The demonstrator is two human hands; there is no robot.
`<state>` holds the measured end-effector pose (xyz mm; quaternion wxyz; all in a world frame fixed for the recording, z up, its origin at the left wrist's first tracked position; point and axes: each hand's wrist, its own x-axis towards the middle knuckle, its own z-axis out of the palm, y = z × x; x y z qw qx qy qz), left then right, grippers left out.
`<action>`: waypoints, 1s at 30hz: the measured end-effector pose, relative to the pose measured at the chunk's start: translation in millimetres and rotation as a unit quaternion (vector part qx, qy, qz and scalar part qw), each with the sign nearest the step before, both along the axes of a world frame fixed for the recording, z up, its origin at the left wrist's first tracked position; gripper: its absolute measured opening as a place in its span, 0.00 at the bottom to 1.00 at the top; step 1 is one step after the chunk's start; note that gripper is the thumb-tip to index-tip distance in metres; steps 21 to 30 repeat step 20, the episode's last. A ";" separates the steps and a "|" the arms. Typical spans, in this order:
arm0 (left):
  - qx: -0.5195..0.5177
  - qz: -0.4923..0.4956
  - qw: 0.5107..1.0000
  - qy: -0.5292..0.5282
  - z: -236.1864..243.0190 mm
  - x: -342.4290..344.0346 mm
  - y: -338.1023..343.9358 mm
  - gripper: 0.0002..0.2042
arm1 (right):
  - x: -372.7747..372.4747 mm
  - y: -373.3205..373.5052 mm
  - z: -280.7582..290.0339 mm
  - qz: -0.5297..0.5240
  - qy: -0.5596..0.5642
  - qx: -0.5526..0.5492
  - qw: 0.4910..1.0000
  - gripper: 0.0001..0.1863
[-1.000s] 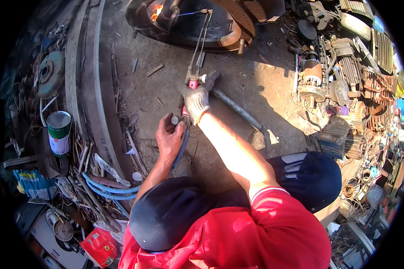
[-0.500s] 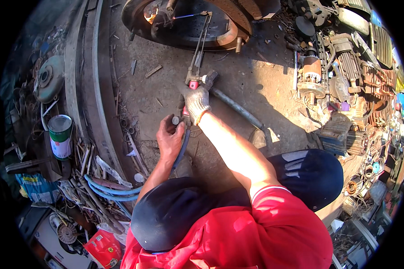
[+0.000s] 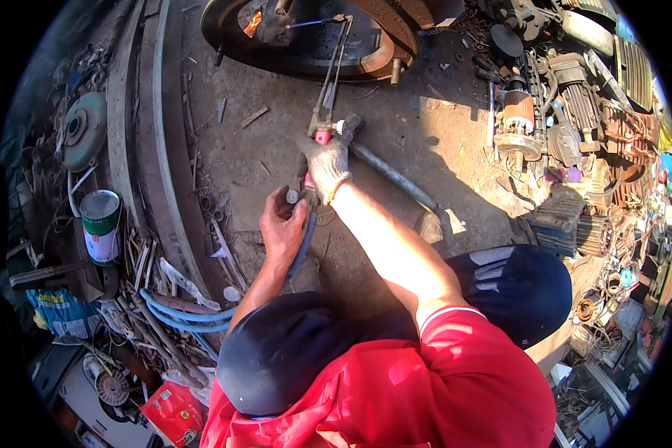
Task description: The person uses a cutting torch to heat and cut a large metal ring. They repeatedly apply the flame to the metal and use a hammer to strike the heated area to separate the material.
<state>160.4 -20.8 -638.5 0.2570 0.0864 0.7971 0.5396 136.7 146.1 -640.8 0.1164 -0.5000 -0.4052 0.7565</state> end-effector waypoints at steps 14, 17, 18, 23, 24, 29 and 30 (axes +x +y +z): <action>-0.008 -0.001 1.000 0.001 1.9 0.3 -0.8 0.27 | 0.5 -2.3 4.4 -0.003 0.006 -0.052 0.999 0.10; -0.003 0.000 1.000 0.000 4.2 0.8 -0.1 0.27 | 0.4 -1.5 3.1 -0.008 0.013 -0.053 0.998 0.10; 0.001 -0.001 1.000 -0.001 3.3 0.6 0.3 0.27 | -0.5 -2.2 0.3 -0.015 0.015 -0.036 0.999 0.10; -0.001 -0.005 1.000 0.000 3.2 0.9 -0.8 0.28 | -0.8 -1.5 -2.1 -0.009 0.004 -0.044 0.999 0.10; -0.001 -0.005 1.000 0.000 3.2 0.9 -0.8 0.28 | -0.8 -1.5 -2.1 -0.009 0.004 -0.044 0.999 0.10; -0.001 -0.005 1.000 0.000 3.2 0.9 -0.8 0.28 | -0.8 -1.5 -2.1 -0.009 0.004 -0.044 0.999 0.10; -0.001 -0.005 1.000 0.000 3.2 0.9 -0.8 0.28 | -0.8 -1.5 -2.1 -0.009 0.004 -0.044 0.999 0.10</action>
